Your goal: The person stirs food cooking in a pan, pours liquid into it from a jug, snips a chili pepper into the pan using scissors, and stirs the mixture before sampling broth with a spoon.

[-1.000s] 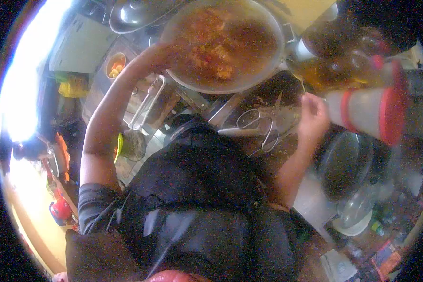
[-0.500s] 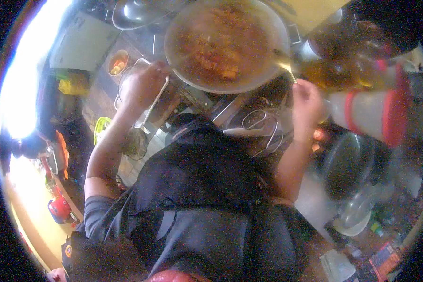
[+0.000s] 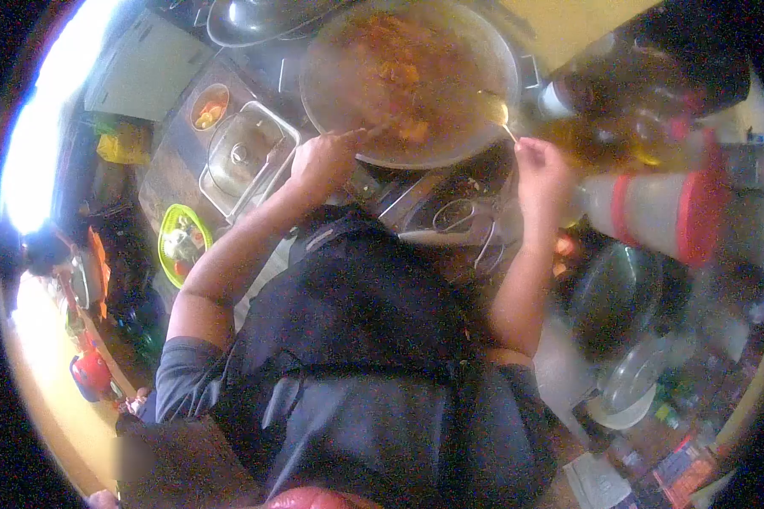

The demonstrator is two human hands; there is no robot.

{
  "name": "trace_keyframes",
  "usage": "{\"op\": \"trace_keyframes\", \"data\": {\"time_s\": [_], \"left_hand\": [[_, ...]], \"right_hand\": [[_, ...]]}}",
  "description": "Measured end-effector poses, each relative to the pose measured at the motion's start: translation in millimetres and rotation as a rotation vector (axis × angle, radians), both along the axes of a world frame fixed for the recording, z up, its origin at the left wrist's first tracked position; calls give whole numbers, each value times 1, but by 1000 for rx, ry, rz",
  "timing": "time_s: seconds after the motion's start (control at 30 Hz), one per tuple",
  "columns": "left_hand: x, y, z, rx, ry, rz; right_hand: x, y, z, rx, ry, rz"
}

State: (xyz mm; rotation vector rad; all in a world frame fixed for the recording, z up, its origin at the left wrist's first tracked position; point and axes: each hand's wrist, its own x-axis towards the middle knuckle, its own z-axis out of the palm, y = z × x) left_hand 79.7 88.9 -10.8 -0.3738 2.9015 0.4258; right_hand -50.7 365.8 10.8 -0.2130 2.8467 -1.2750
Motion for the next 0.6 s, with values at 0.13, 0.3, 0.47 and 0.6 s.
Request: {"op": "trace_keyframes", "data": {"time_s": [0.13,0.3,0.47,0.6], "left_hand": [[6,1,4,26,2,42],[14,-9,20,104,101,34],[18,-12,38,384,187,434],[25,-11,38,404,302,425]], "right_hand": [[1,-5,4,19,64,31],[2,-16,18,228,34,30],[-20,-18,0,207,-24,120],[-32,-38,5,138,-53,168]]}}
